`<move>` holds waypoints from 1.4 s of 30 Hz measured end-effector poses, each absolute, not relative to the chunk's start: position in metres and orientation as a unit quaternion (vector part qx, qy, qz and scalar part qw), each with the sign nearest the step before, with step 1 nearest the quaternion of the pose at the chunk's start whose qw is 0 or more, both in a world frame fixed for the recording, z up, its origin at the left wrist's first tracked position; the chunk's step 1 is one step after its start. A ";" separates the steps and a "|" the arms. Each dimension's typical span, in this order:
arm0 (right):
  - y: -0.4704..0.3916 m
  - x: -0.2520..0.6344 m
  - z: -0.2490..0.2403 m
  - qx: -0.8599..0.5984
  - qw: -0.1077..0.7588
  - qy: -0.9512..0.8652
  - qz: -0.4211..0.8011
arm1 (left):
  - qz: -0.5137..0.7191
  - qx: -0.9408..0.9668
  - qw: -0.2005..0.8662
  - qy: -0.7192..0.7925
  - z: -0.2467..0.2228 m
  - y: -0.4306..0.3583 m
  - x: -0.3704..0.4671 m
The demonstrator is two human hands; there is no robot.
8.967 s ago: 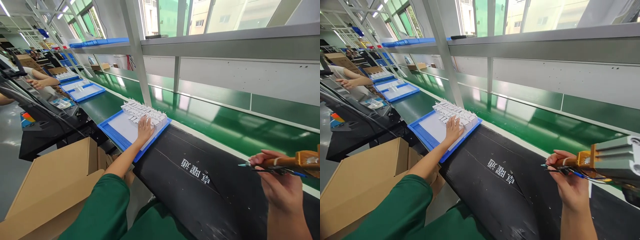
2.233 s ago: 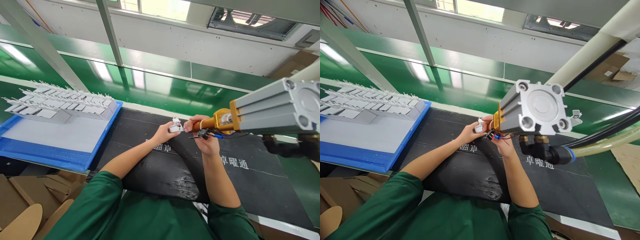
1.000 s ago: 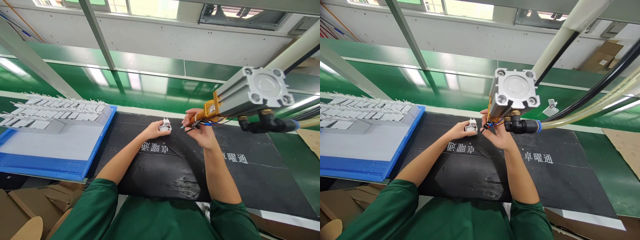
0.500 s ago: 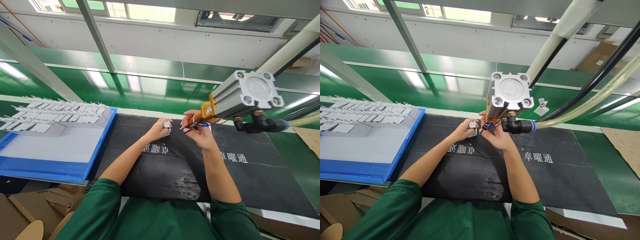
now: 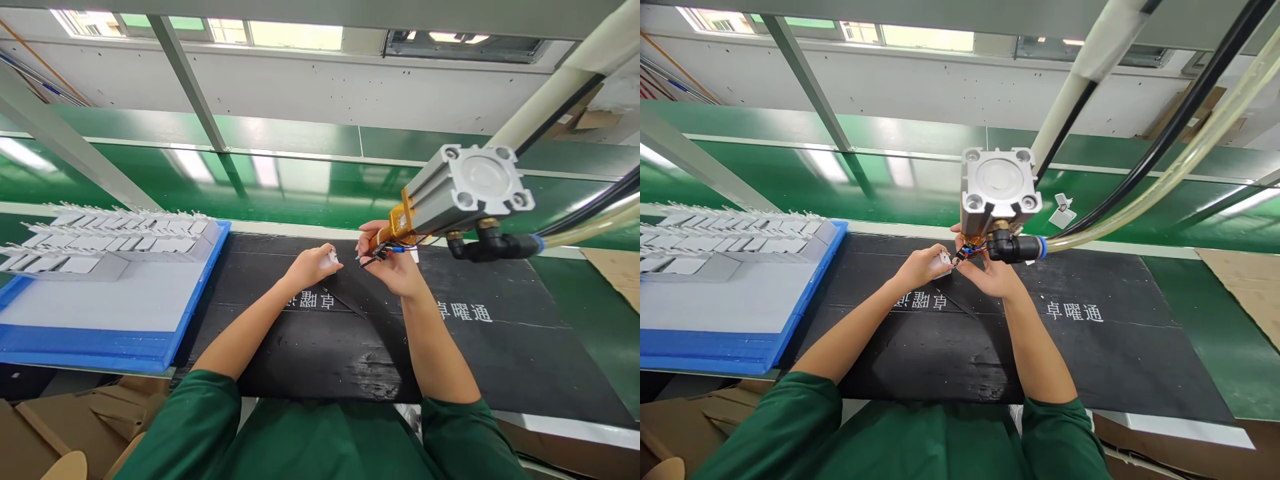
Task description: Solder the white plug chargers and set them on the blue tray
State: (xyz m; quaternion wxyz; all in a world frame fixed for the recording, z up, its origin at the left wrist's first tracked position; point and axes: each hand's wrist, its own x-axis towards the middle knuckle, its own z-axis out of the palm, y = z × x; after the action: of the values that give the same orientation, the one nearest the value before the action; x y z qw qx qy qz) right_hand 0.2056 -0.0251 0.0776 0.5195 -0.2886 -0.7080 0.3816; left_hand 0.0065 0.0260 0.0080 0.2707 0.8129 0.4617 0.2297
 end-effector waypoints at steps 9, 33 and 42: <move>-0.027 0.205 0.079 -0.312 0.510 -0.704 0.383 | 0.197 0.812 0.241 0.493 0.000 0.019 0.011; -0.041 0.260 0.110 -0.512 0.366 -0.744 0.224 | 0.059 0.714 0.045 0.696 0.018 0.079 -0.106; -0.057 0.291 0.122 -0.631 0.252 -0.714 0.166 | 0.329 0.755 -0.040 0.566 0.031 0.070 -0.073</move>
State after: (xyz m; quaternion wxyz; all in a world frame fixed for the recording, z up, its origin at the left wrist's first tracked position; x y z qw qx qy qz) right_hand 0.2915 -0.0571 0.1221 0.2524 -0.6314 -0.7141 0.1661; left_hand -0.0735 0.0697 0.0307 -0.0399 0.7551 0.5656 0.3292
